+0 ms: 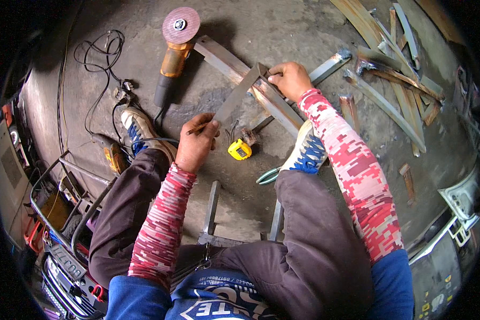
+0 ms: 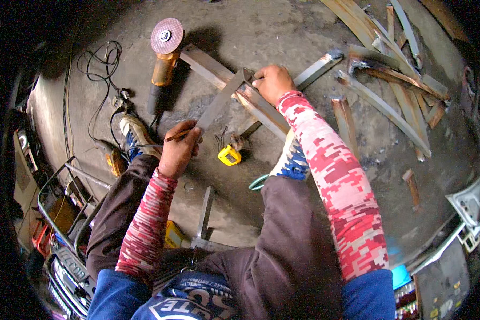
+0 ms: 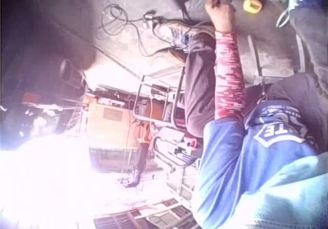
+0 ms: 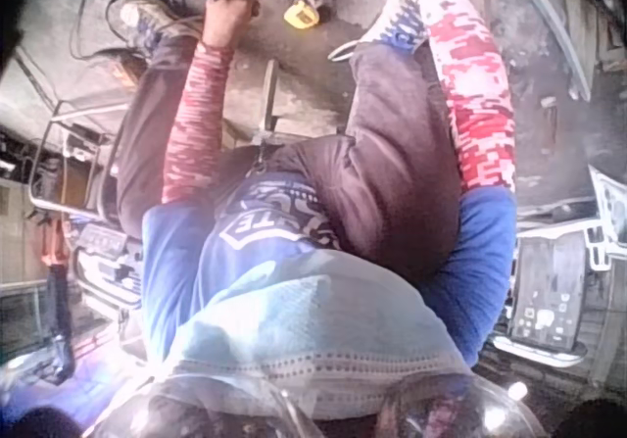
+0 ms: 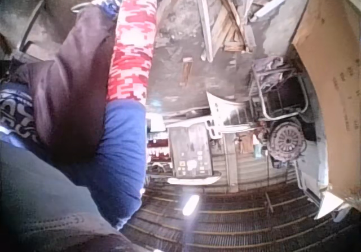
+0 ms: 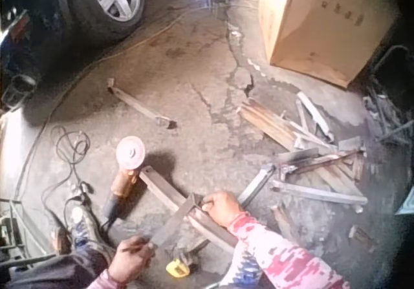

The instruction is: The person measures a metal bar with a tape measure and pencil, then uses an angle grinder to cut the bar, producing sparks.

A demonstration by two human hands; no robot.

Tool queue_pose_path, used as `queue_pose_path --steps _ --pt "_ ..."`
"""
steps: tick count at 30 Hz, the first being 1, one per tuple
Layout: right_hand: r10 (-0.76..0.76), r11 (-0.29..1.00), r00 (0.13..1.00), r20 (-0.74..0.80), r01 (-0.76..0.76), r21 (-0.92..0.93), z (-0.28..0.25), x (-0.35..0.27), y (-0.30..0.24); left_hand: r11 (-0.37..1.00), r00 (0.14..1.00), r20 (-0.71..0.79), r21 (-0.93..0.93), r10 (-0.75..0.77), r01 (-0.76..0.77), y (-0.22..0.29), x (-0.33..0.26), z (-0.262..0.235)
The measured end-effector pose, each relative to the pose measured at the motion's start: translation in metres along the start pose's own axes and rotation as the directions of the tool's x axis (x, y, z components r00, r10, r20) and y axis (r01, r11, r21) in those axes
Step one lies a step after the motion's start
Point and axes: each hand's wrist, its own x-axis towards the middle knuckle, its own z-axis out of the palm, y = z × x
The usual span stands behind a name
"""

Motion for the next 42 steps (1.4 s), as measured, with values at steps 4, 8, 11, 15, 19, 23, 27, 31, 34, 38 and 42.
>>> queue_pose_path --steps 4,8,11,15,19,23,27,31,34,38,42 --pt "-0.038 0.999 0.999 -0.005 0.038 -0.009 0.001 0.002 -0.004 1.000 1.000 -0.006 0.012 -0.021 0.021 0.004 0.002 -0.002" --pt "-0.037 0.999 0.999 0.015 0.038 -0.016 0.002 0.000 -0.006 0.997 0.998 0.052 0.068 -0.029 0.025 0.011 -0.005 -0.002" --pt "0.005 0.999 1.000 0.010 -0.005 -0.038 0.006 -0.003 -0.004 0.993 0.997 0.057 0.109 -0.056 0.050 0.017 -0.013 0.000" --pt "-0.005 1.000 0.997 -0.077 0.004 -0.019 0.013 -0.005 -0.003 0.994 0.998 0.060 0.111 -0.024 0.018 0.024 -0.011 0.002" --pt "0.014 1.000 0.983 -0.184 -0.013 0.009 0.020 -0.003 -0.005 0.996 1.000 0.003 0.087 -0.005 0.004 0.028 -0.003 0.008" --pt "0.024 1.000 0.974 -0.223 -0.022 0.010 0.023 -0.003 -0.007 0.996 1.000 -0.006 0.091 -0.008 0.008 0.033 0.000 0.007" --pt "0.026 0.999 0.984 -0.177 -0.018 0.049 0.020 -0.004 -0.008 0.996 1.000 0.012 0.085 -0.026 0.025 0.033 -0.007 0.005" --pt "0.071 0.997 0.991 -0.117 -0.069 0.018 0.014 -0.004 -0.013 0.990 1.000 0.007 0.140 -0.008 0.007 0.029 -0.011 0.001" --pt "0.149 0.989 0.986 -0.075 -0.150 -0.011 0.011 -0.006 -0.023 0.967 0.996 0.003 0.236 0.093 -0.091 0.027 -0.008 -0.005" --pt "0.256 0.966 0.963 -0.086 -0.258 -0.015 0.009 -0.010 -0.037 0.908 0.982 -0.037 0.389 0.187 -0.158 0.029 -0.004 -0.014" --pt "0.302 0.953 0.952 -0.056 -0.302 0.017 0.006 -0.009 -0.043 0.930 0.921 -0.262 0.305 0.289 -0.205 0.036 0.004 -0.014"
